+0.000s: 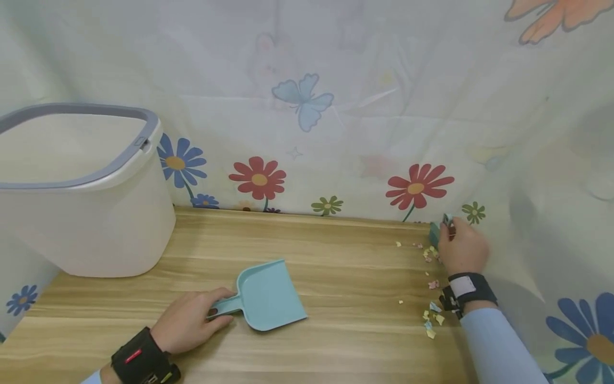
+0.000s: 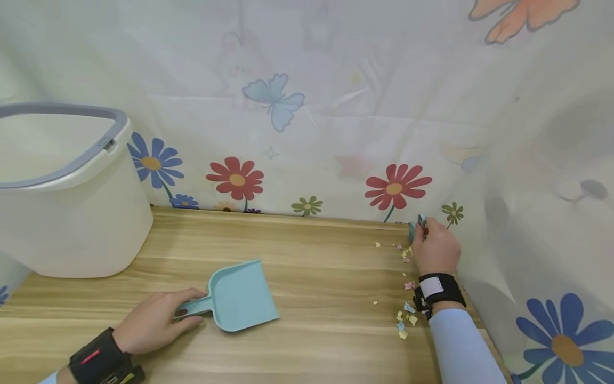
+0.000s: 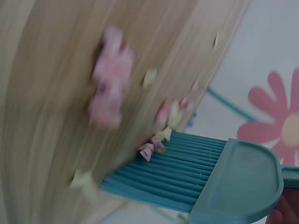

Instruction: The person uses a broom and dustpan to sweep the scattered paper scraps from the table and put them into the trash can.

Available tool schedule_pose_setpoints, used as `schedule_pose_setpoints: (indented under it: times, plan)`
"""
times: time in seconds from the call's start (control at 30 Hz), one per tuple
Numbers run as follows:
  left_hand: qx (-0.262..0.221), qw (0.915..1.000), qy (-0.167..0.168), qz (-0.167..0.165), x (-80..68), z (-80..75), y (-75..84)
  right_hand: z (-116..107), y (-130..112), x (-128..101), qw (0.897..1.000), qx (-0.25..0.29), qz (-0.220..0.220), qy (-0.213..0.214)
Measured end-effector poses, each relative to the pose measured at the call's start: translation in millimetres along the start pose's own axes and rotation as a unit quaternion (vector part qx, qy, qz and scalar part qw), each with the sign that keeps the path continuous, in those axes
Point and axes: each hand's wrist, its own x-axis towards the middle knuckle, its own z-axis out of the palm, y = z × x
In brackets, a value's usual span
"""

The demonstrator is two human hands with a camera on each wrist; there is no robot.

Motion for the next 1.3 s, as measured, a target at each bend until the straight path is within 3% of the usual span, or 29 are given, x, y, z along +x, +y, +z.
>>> schedule_pose_setpoints:
  times: [0.27,0.57,0.93,1.07,1.3]
  plan:
    - [-0.01,0.9999,-0.003,-0.003,4.4,-0.6,2.0,22.3,-34.0,-11.8,0.997,0.037,-0.068,0.019]
    - [-0.011,0.9999,-0.006,-0.01,7.6,-0.5,3.3,26.1,-93.0,-40.3,0.982,0.101,-0.16,0.02]
    - [-0.008,0.9998,-0.003,-0.017,11.5,-2.5,6.3,1.7,-151.5,-86.7,0.951,0.166,-0.258,-0.044]
    - [-0.008,0.9998,-0.003,-0.018,12.3,-2.2,6.9,-10.0,-162.6,-104.7,0.938,0.163,-0.302,-0.054]
    - [-0.003,0.9998,-0.002,-0.02,13.5,-0.8,7.6,-29.3,-169.7,-120.0,0.919,0.184,-0.34,-0.076]
